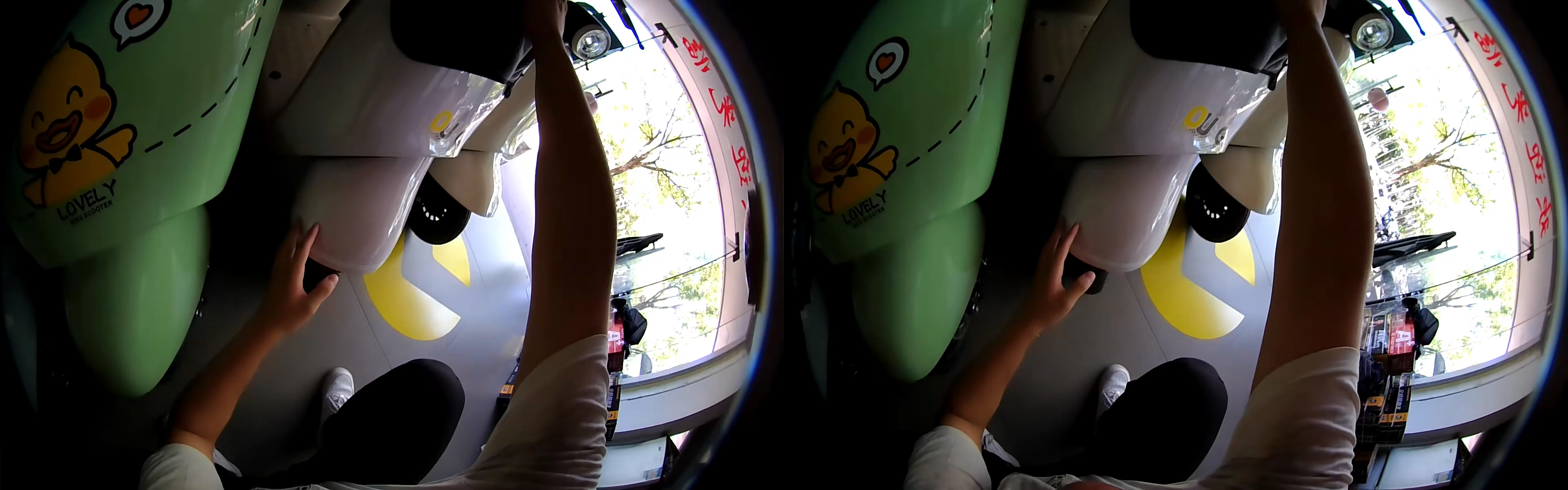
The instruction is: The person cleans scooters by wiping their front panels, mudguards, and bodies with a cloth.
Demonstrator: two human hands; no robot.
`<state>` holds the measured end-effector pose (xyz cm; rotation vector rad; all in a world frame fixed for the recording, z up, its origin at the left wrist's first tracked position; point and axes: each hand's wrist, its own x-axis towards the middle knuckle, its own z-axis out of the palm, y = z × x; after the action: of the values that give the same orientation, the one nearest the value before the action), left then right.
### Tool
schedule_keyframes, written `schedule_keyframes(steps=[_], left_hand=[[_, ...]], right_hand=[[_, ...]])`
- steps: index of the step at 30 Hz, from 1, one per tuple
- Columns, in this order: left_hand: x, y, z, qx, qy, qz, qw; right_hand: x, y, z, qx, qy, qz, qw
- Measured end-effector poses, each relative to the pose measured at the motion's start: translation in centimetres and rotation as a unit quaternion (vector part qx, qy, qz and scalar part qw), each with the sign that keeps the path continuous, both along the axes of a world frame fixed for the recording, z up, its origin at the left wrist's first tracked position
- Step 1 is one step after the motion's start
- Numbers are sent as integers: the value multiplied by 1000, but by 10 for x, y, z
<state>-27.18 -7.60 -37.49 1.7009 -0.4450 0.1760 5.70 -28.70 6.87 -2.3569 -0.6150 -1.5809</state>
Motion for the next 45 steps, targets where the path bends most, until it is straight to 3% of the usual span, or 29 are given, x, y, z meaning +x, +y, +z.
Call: schedule_keyframes(steps=[5, 7, 13, 17, 19, 20, 25, 27, 29, 31, 35, 39, 43, 45], left_hand=[[6, 10, 4, 26, -8, -8, 1000], [4, 10, 4, 33, -10, -10, 999], [0, 8, 6, 24, 22, -12, 999], [0, 8, 9, 24, 42, -10, 999], [0, 8, 10, 24, 50, -12, 998], [2, 8, 9, 12, 48, -14, 999], [1, 12, 20, -4, 92, -27, 995], [1, 14, 20, 8, 89, -23, 996], [2, 13, 17, 13, 81, -19, 996], [3, 11, 15, 16, 72, -16, 997], [-3, 6, 8, 70, 5, 5, 998], [-2, -5, 12, 70, -50, 54, 995], [-3, -16, 11, 79, -59, 108, 989], [-3, -18, 15, 73, -45, 112, 990]], right_hand=[[-59, 49, -81, -25, -82, -100, 991], [-72, 54, -118, -38, -87, -38, 995], [-140, 62, -211, -184, -4, -74, 980], [-137, 49, -244, -202, -34, -58, 977], [-148, 43, -255, -359, 26, -45, 932], [-154, 40, -257, -372, 41, -22, 927], [-151, 13, -249, -330, 68, 33, 941], [-147, -1, -251, -223, 60, 28, 973], [-142, -16, -257, -202, 73, 12, 977], [-136, -27, -262, -70, 71, 25, 995], [-128, -24, -254, -42, 80, 5, 996], [-99, 3, -193, -5, 28, 17, 999], [-58, 41, -82, -28, -70, -31, 997], [-44, 54, -45, -36, -52, -36, 997]])
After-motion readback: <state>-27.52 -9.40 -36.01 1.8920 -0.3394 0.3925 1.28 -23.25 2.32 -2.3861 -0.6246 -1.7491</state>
